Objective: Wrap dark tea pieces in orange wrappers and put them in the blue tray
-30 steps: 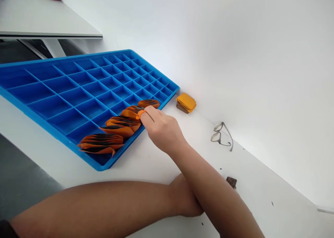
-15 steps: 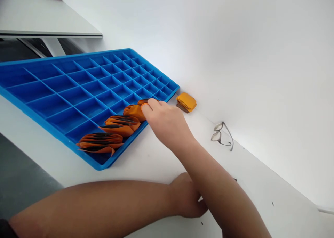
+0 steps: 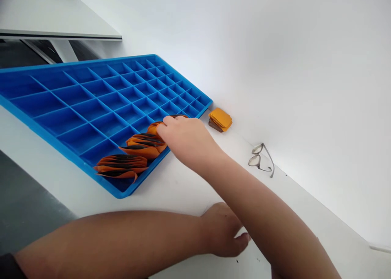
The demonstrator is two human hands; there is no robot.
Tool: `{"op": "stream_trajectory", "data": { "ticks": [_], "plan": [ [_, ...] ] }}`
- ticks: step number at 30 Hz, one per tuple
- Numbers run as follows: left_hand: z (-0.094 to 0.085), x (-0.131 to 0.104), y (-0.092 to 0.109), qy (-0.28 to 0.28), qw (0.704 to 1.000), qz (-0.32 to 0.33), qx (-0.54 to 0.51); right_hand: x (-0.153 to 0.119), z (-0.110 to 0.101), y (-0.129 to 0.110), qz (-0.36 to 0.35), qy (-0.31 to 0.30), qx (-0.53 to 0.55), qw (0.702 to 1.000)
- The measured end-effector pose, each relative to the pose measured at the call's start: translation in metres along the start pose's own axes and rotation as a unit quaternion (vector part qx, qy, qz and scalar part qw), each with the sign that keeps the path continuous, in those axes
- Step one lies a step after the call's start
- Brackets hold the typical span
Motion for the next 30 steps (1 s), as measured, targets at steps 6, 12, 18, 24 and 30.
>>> {"op": "stream_trajectory", "data": {
  "ticks": [6, 12, 18, 24, 30],
  "plan": [
    [-0.001, 0.0, 0.002, -0.008, 1.0, 0.021, 0.021, -0.006, 0.007, 0.03, 0.044, 0.009, 0.143, 0.989],
    [0.005, 0.003, -0.001, -0.023, 0.999, 0.014, 0.035, -0.029, -0.02, 0.074, 0.063, 0.125, 0.255, 0.957],
    [0.011, 0.005, -0.007, -0.027, 0.999, 0.001, 0.022, -0.046, -0.038, 0.115, 0.124, 0.202, 0.172, 0.956],
    [0.008, 0.004, -0.007, -0.018, 1.0, -0.005, 0.01, -0.033, -0.013, 0.083, 0.083, 0.193, -0.039, 0.977],
    [0.005, 0.004, -0.004, -0.006, 1.0, 0.01, 0.014, -0.019, 0.001, 0.061, 0.065, 0.219, -0.145, 0.963]
  ]
}}
Point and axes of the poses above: each hand's wrist, its own x-axis towards the middle knuckle, its own z-axis out of the palm, y = z × x, the point moved 7 cm from there along x, towards the middle knuckle, and after that the axes turned 8 degrees about z, right-handed, at the moved point
